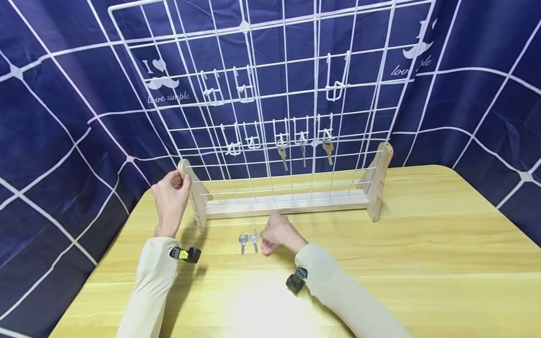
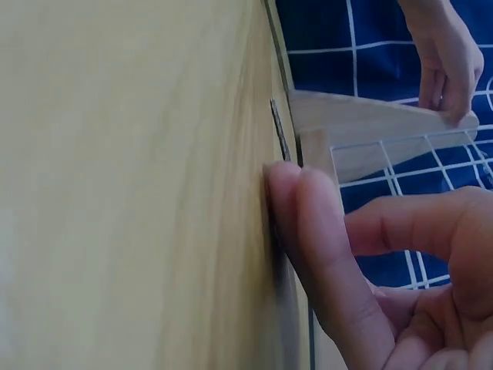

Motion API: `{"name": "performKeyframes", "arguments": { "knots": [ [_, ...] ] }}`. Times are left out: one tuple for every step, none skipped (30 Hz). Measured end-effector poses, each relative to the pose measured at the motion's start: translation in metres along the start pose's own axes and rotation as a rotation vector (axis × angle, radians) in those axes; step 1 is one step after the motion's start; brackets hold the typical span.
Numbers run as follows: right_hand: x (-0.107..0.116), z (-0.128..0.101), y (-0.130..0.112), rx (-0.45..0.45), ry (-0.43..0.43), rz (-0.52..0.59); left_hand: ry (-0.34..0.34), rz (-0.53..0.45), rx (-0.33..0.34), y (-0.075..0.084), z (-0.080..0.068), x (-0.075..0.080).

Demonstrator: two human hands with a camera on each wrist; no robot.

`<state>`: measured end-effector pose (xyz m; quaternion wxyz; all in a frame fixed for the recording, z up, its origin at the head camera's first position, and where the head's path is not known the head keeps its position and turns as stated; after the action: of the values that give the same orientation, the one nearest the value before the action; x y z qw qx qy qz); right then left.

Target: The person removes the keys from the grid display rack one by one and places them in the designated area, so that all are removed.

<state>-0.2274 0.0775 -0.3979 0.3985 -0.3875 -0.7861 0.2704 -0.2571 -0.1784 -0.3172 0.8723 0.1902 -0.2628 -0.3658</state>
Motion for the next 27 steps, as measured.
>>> {"name": "performKeyframes", "arguments": {
  "knots": [
    [-0.001, -0.001, 0.0, -0.003, -0.011, -0.005, -0.001, 0.0, 0.001, 0.0, 0.0, 0.0],
    [-0.003, -0.003, 0.001, -0.005, -0.029, -0.005, -0.002, 0.001, 0.002, 0.001, 0.0, 0.001],
    [-0.004, -0.004, 0.001, -0.005, -0.048, -0.004, -0.002, 0.001, 0.003, 0.001, 0.0, 0.001],
    [-0.006, -0.006, 0.001, -0.003, -0.066, -0.006, 0.0, 0.001, 0.003, 0.001, 0.0, 0.001],
    [-0.008, -0.007, 0.002, -0.002, -0.085, -0.004, 0.001, 0.001, 0.003, 0.001, 0.0, 0.002],
    [-0.01, -0.008, 0.002, 0.001, -0.1, -0.006, 0.003, 0.003, 0.002, 0.001, 0.0, 0.002],
    [-0.011, -0.008, 0.002, 0.005, -0.11, -0.007, 0.003, 0.004, 0.002, 0.001, -0.001, 0.002],
    [-0.012, -0.009, 0.002, 0.009, -0.119, -0.006, 0.003, 0.004, 0.001, 0.001, -0.001, 0.002],
    [-0.012, -0.01, 0.003, 0.011, -0.122, -0.008, 0.004, 0.002, -0.001, 0.001, -0.001, 0.002],
    [-0.012, -0.01, 0.003, 0.015, -0.122, -0.007, 0.004, 0.002, 0.0, 0.001, -0.001, 0.002],
    [-0.01, -0.011, 0.003, 0.016, -0.124, -0.004, 0.004, 0.001, 0.0, 0.001, -0.001, 0.002],
    [-0.008, -0.012, 0.002, 0.017, -0.118, -0.001, 0.004, 0.0, 0.001, 0.001, -0.001, 0.002],
    [-0.005, -0.013, 0.001, 0.019, -0.11, 0.004, 0.004, -0.001, 0.002, 0.001, -0.001, 0.001],
    [-0.001, -0.014, 0.0, 0.023, -0.102, 0.008, 0.005, -0.004, 0.001, 0.001, -0.001, 0.001],
    [0.005, -0.016, -0.003, 0.031, -0.082, 0.013, 0.006, -0.001, 0.003, 0.0, -0.001, 0.001],
    [0.011, -0.018, -0.006, 0.044, -0.059, 0.019, 0.007, -0.001, 0.003, 0.0, -0.001, 0.001],
    [0.018, -0.021, -0.011, 0.061, -0.031, 0.021, 0.009, -0.002, 0.002, 0.0, -0.001, 0.001],
    [0.025, -0.025, -0.016, 0.086, 0.007, 0.027, 0.009, -0.001, 0.002, 0.001, -0.001, 0.001],
    [0.032, -0.03, -0.021, 0.117, 0.045, 0.029, 0.01, 0.0, 0.001, 0.0, -0.001, 0.001],
    [0.039, -0.035, -0.026, 0.156, 0.091, 0.03, 0.01, -0.001, 0.0, 0.001, -0.001, 0.001],
    [0.046, -0.042, -0.031, 0.203, 0.15, 0.031, 0.009, 0.0, -0.001, 0.001, -0.001, 0.001],
    [0.052, -0.049, -0.036, 0.253, 0.207, 0.028, 0.008, -0.003, -0.001, 0.001, 0.0, 0.001],
    [0.059, -0.056, -0.04, 0.313, 0.285, 0.027, 0.008, -0.004, -0.001, 0.001, 0.0, 0.001],
    [0.066, -0.064, -0.045, 0.382, 0.38, 0.03, 0.007, -0.005, -0.001, 0.001, 0.0, 0.001],
    [0.073, -0.072, -0.049, 0.45, 0.477, 0.028, 0.005, -0.004, 0.001, 0.001, 0.0, 0.001],
    [0.079, -0.079, -0.053, 0.521, 0.58, 0.03, 0.003, -0.004, 0.003, 0.001, 0.0, 0.001],
    [0.084, -0.085, -0.056, 0.581, 0.677, 0.032, 0.002, -0.001, 0.006, 0.001, 0.0, 0.001]
  ]
}}
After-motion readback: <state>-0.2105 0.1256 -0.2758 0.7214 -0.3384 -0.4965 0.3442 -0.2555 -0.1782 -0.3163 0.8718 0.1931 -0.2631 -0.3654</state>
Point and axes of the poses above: each hand's wrist, its own z-axis towards the middle knuckle, its own x-axis out of the back of the hand, y = z × x, the point moved 3 cm from there along z, towards the middle knuckle, and after that the axes turned 15 degrees about -x, right-handed, at the moved point
